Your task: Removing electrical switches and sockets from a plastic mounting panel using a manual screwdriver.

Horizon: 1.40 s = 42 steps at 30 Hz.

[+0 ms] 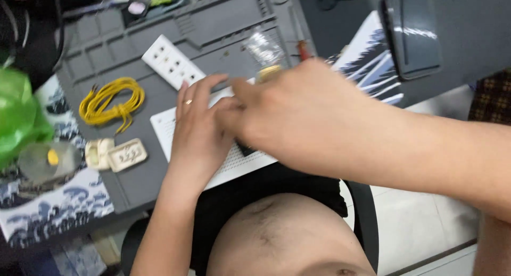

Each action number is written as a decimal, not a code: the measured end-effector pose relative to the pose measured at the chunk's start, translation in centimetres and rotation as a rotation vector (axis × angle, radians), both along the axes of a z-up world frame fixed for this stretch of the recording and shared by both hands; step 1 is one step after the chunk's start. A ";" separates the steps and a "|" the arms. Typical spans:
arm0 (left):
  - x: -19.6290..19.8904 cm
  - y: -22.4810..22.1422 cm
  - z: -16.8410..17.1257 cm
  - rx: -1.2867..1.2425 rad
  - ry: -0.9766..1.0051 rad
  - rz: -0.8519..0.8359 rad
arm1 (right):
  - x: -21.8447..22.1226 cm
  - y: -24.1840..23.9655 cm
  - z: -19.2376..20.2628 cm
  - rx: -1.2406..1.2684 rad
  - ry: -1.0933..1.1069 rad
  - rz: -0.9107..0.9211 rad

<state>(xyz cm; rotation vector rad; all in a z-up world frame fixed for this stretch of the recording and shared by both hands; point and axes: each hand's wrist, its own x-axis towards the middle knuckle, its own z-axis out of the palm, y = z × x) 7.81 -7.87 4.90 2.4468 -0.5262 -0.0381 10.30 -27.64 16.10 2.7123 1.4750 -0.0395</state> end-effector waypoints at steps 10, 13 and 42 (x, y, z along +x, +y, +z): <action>0.4 -0.7 0.9 0.022 0.152 0.080 | -0.3 -1.2 -1.1 0.210 -0.052 -0.052; 0.3 -0.3 0.7 0.056 0.058 -0.004 | 0.0 -2.8 -1.0 0.105 0.038 -0.083; -0.2 -1.4 0.0 0.584 -0.491 -0.121 | -1.7 -12.1 -17.9 1.536 0.287 -0.892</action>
